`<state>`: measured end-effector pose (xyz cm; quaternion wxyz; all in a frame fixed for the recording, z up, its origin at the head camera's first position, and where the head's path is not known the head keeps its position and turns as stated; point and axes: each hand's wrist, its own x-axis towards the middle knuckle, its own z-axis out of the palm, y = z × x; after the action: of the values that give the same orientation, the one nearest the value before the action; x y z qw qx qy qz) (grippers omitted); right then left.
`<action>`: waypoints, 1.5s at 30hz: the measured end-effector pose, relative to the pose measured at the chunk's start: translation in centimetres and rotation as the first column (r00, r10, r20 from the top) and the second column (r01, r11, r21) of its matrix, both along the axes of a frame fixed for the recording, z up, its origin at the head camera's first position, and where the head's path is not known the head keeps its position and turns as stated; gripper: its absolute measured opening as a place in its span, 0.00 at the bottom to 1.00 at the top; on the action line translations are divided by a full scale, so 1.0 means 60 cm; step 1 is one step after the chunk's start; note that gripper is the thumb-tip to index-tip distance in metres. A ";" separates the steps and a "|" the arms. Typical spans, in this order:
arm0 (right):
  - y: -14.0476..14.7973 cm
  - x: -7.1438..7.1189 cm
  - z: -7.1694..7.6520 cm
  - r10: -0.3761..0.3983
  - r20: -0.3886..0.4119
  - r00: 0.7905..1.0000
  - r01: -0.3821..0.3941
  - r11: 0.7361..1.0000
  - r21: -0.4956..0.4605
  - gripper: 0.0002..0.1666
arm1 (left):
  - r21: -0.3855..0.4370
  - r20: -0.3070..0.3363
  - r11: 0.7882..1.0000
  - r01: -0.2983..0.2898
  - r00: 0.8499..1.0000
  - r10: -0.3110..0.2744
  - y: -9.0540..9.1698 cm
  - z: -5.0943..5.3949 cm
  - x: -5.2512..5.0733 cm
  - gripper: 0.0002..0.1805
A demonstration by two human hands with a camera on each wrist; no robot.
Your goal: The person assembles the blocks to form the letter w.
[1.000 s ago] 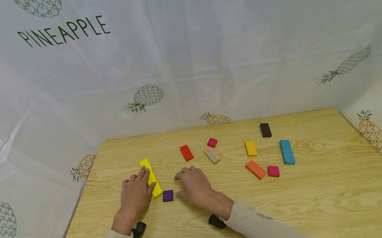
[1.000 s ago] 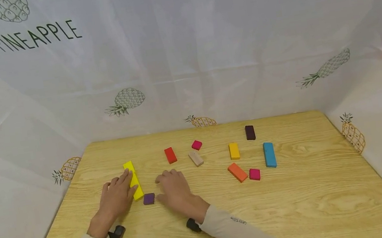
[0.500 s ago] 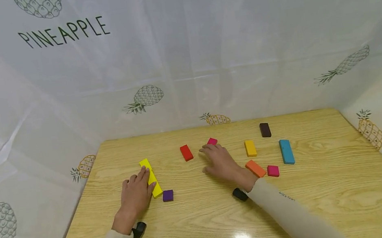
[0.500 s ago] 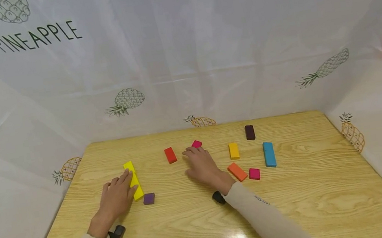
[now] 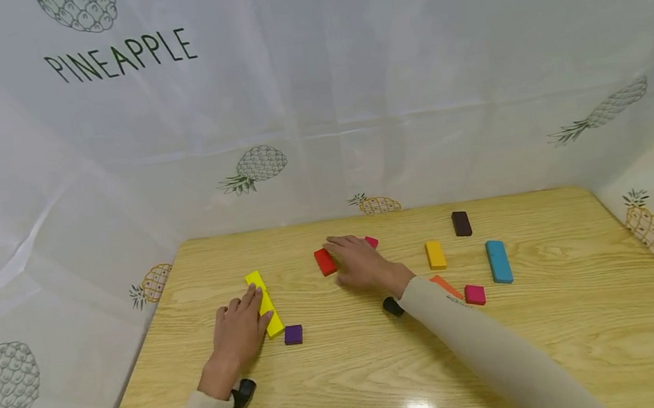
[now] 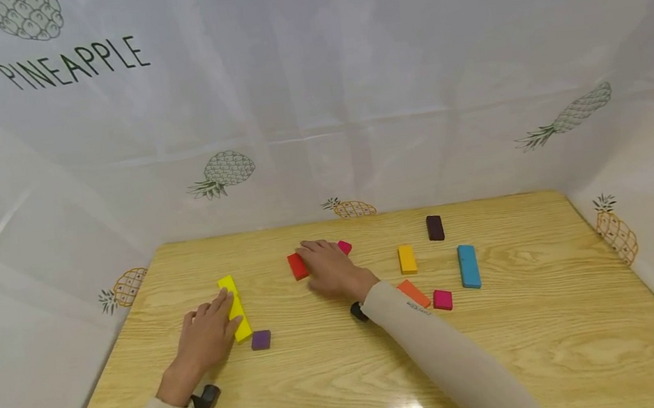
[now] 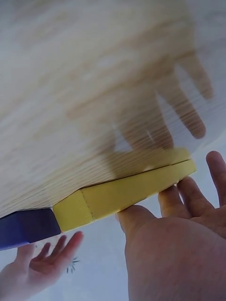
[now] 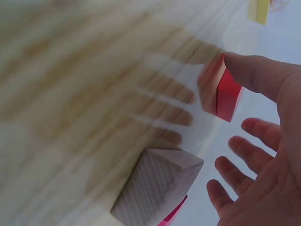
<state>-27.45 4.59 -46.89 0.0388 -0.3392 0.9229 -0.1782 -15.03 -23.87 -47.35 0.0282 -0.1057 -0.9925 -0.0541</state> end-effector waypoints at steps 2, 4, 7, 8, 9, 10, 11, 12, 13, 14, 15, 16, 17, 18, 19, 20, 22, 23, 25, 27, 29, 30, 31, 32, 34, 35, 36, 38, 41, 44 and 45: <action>-0.006 -0.007 0.002 0.006 0.001 1.000 -0.006 0.999 0.039 0.44 | 0.007 -0.004 1.000 0.000 1.000 0.000 0.001 0.000 0.000 0.31; -0.010 -0.014 0.003 0.012 0.007 1.000 -0.012 0.998 0.058 0.43 | 0.010 -0.004 1.000 -0.001 1.000 0.001 0.002 0.000 0.000 0.31; -0.014 -0.020 0.004 0.018 0.027 0.999 -0.020 0.998 0.068 0.42 | 0.007 -0.004 1.000 -0.003 1.000 0.003 0.001 -0.001 0.000 0.31; -0.015 -0.022 0.004 0.022 0.032 0.999 -0.024 0.998 0.063 0.41 | 0.002 -0.006 1.000 -0.003 1.000 0.003 0.001 -0.002 0.000 0.31; -0.016 -0.023 0.004 0.024 0.038 0.999 -0.026 0.998 0.065 0.41 | -0.002 -0.009 1.000 -0.004 1.000 0.004 0.001 -0.002 0.000 0.31; -0.017 -0.024 0.004 0.026 0.043 0.999 -0.028 0.998 0.064 0.40 | -0.003 -0.013 1.000 -0.004 1.000 0.004 0.001 -0.003 0.000 0.31; -0.018 -0.024 0.005 0.027 0.049 0.998 -0.030 0.998 0.060 0.39 | -0.005 -0.018 1.000 -0.003 1.000 0.003 0.001 -0.002 0.000 0.31; -0.018 -0.024 0.005 0.027 0.051 0.998 -0.030 0.998 0.062 0.39 | -0.007 -0.024 1.000 -0.003 1.000 0.003 0.001 -0.002 0.000 0.30; -0.019 -0.024 0.005 0.026 0.054 0.998 -0.029 0.998 0.058 0.37 | -0.005 -0.027 1.000 -0.002 1.000 0.002 0.001 -0.002 0.000 0.30; -0.020 -0.024 0.005 0.025 0.054 0.998 -0.028 0.998 0.055 0.37 | -0.002 -0.032 1.000 -0.001 0.999 0.001 0.001 -0.002 0.000 0.30; -0.021 -0.023 0.005 0.021 0.055 0.998 -0.024 0.998 0.052 0.36 | 0.001 -0.034 1.000 -0.002 0.999 0.002 0.001 -0.001 0.000 0.30; -0.022 -0.023 0.005 0.017 0.056 0.998 -0.020 0.999 0.049 0.36 | 0.004 -0.034 1.000 -0.001 0.999 0.002 0.002 -0.001 0.000 0.30; -0.023 -0.022 0.004 0.013 0.050 0.999 -0.015 0.999 0.047 0.35 | 0.007 -0.035 1.000 -0.001 0.999 0.002 0.002 0.000 0.000 0.30; -0.024 -0.021 0.003 0.008 0.044 0.999 -0.009 0.999 0.042 0.35 | 0.009 -0.035 1.000 -0.002 0.999 0.002 0.002 0.000 0.001 0.30; -0.025 -0.020 0.002 0.001 0.037 0.999 -0.003 0.999 0.042 0.36 | 0.013 -0.034 1.000 -0.002 0.999 0.003 0.002 0.000 0.001 0.30; -0.026 -0.018 0.000 -0.007 0.031 1.000 0.005 0.999 0.047 0.36 | 0.014 -0.034 1.000 -0.002 0.999 0.003 0.002 0.001 0.002 0.30; -0.029 -0.013 -0.002 -0.027 0.018 0.999 0.026 0.999 0.046 0.37 | 0.014 -0.034 1.000 -0.002 0.999 0.003 0.003 0.002 0.003 0.30; -0.030 -0.009 -0.003 -0.039 0.011 0.999 0.039 0.998 0.045 0.37 | 0.015 -0.033 1.000 -0.003 0.999 0.004 0.003 0.002 0.004 0.30; -0.033 0.000 -0.005 -0.066 0.002 0.998 0.066 0.997 0.039 0.38 | 0.013 -0.034 1.000 -0.003 0.999 0.003 0.003 0.002 0.004 0.30; -0.036 0.010 -0.007 -0.089 -0.010 0.996 0.089 0.996 0.014 0.38 | 0.011 -0.033 1.000 -0.004 0.999 0.005 0.004 0.004 0.004 0.30; -0.039 0.022 -0.007 -0.106 -0.022 0.994 0.106 0.994 -0.001 0.38 | 0.012 -0.031 1.000 -0.006 1.000 0.006 0.005 0.006 0.005 0.29; -0.042 0.029 -0.006 -0.113 -0.028 0.993 0.113 0.993 -0.015 0.38 | 0.012 -0.030 1.000 -0.005 1.000 0.005 0.006 0.007 0.005 0.29; -0.044 0.036 -0.007 -0.120 -0.032 0.992 0.120 0.993 -0.025 0.39 | 0.013 -0.028 1.000 -0.005 1.000 0.006 0.006 0.009 0.006 0.30; -0.046 0.043 -0.007 -0.127 -0.037 0.991 0.125 0.991 -0.035 0.39 | 0.013 -0.027 1.000 -0.004 1.000 0.004 0.006 0.009 0.007 0.30; -0.051 0.059 -0.006 -0.139 -0.041 0.989 0.137 0.989 -0.049 0.39 | 0.014 -0.027 1.000 0.000 1.000 0.000 0.007 0.010 0.007 0.30; -0.053 0.067 -0.005 -0.146 -0.040 0.989 0.143 0.988 -0.055 0.39 | 0.014 -0.028 1.000 0.002 1.000 -0.001 0.007 0.009 0.007 0.30; -0.055 0.075 -0.004 -0.150 -0.043 0.988 0.148 0.987 -0.062 0.39 | 0.014 -0.027 1.000 0.003 1.000 -0.002 0.007 0.009 0.006 0.30; -0.060 0.090 -0.003 -0.158 -0.043 0.987 0.155 0.986 -0.066 0.39 | 0.011 -0.030 1.000 0.004 1.000 -0.004 0.007 0.009 0.006 0.30; -0.067 0.111 -0.002 -0.167 -0.047 0.985 0.164 0.984 -0.064 0.38 | 0.013 -0.028 1.000 0.004 1.000 -0.004 0.008 0.010 0.006 0.30; -0.075 0.127 -0.004 -0.177 -0.035 0.984 0.175 0.983 -0.053 0.38 | 0.017 -0.018 1.000 -0.001 1.000 0.001 0.007 0.010 0.006 0.30; -0.077 0.131 -0.005 -0.179 -0.033 0.983 0.177 0.983 -0.047 0.38 | 0.015 -0.016 1.000 -0.001 1.000 0.001 0.007 0.009 0.007 0.30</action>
<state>-19.58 -0.05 -47.20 -0.0017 -0.2592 0.9459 -0.1951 -14.62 -23.45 -46.80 0.0368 -0.1054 -0.9919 -0.0605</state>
